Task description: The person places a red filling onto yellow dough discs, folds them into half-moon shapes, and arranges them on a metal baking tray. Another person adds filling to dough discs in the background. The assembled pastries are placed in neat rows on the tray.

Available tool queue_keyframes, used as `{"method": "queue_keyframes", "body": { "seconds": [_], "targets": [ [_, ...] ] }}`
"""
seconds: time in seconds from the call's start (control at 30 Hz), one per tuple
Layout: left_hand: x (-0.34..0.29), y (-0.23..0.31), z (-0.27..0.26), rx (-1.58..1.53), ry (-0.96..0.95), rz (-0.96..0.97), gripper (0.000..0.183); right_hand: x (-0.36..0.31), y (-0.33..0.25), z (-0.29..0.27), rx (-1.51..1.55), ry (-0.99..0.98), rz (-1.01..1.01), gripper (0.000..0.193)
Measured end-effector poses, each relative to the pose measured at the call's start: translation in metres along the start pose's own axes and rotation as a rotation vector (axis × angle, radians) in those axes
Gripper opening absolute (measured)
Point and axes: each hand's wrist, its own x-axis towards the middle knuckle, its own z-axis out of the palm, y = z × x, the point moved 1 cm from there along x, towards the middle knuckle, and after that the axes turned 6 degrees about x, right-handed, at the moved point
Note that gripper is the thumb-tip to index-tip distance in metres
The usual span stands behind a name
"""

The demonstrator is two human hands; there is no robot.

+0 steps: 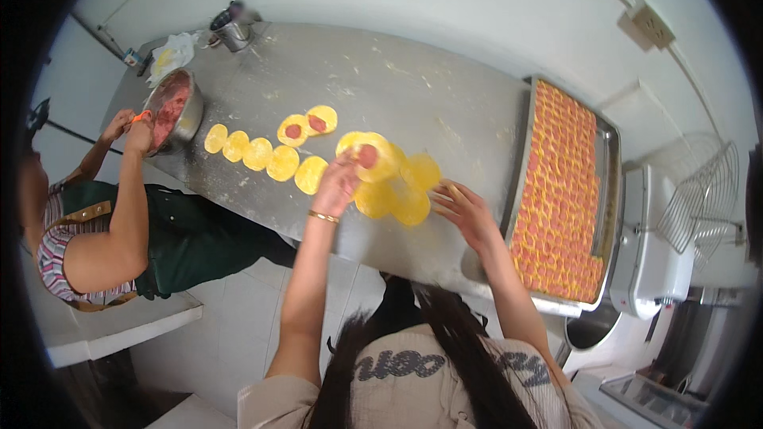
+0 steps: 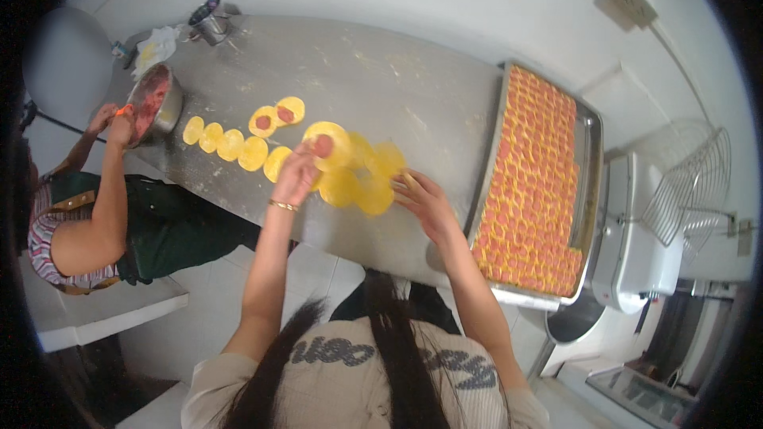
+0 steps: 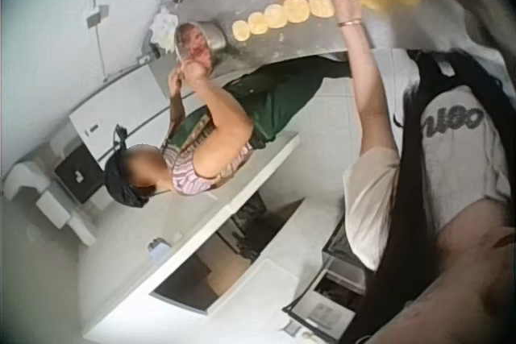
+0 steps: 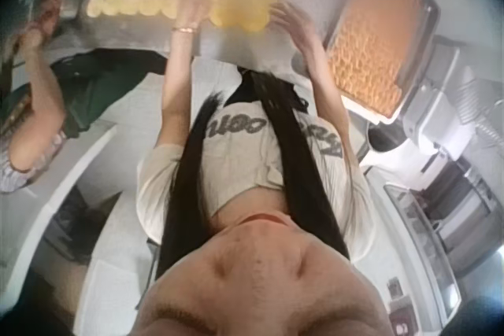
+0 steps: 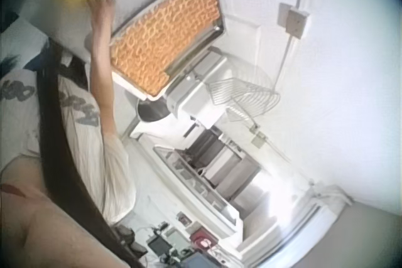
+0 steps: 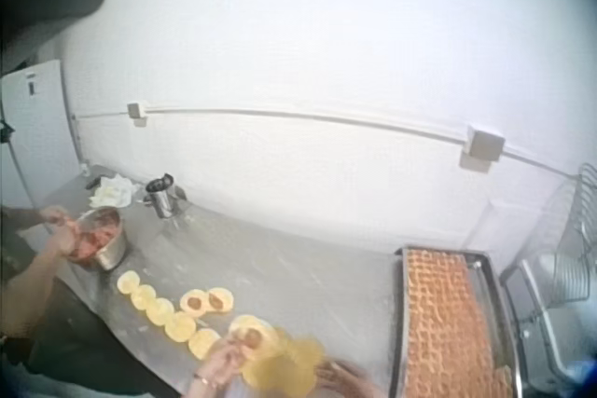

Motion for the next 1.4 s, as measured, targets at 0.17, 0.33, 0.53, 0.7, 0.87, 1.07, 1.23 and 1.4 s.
{"method": "queue_keyframes", "body": {
  "seconds": [0.17,0.33,0.53,0.7,0.87,1.07,1.23,1.4],
  "targets": [
    [-0.065,-0.084,0.076,0.153,-0.002,-0.218,0.027,-0.013,0.044,-0.024,0.099,0.086,0.147,0.026],
    [-0.091,-0.138,0.083,0.79,0.059,-0.135,0.027,-0.043,0.068,-0.065,-0.334,0.258,0.071,0.021],
    [-0.104,-0.15,0.091,0.479,0.055,-0.227,0.032,-0.062,0.072,-0.075,-0.12,0.199,-0.062,0.024],
    [-0.107,-0.148,0.107,0.435,0.028,-0.164,0.03,-0.067,0.067,-0.075,-0.334,0.137,-0.124,0.028],
    [-0.11,-0.144,0.115,0.303,0.107,-0.183,0.026,-0.072,0.057,-0.074,-0.058,0.069,-0.069,0.029],
    [-0.11,-0.141,0.117,0.296,0.114,-0.152,0.018,-0.074,0.051,-0.069,-0.198,0.048,-0.155,0.021],
    [-0.112,-0.143,0.122,0.223,0.181,-0.079,0.004,-0.073,0.047,-0.057,-0.068,0.111,-0.16,0.016],
    [-0.117,-0.14,0.132,0.245,0.206,-0.018,0.006,-0.075,0.05,-0.051,-0.211,0.099,-0.211,0.02]
  ]
}}
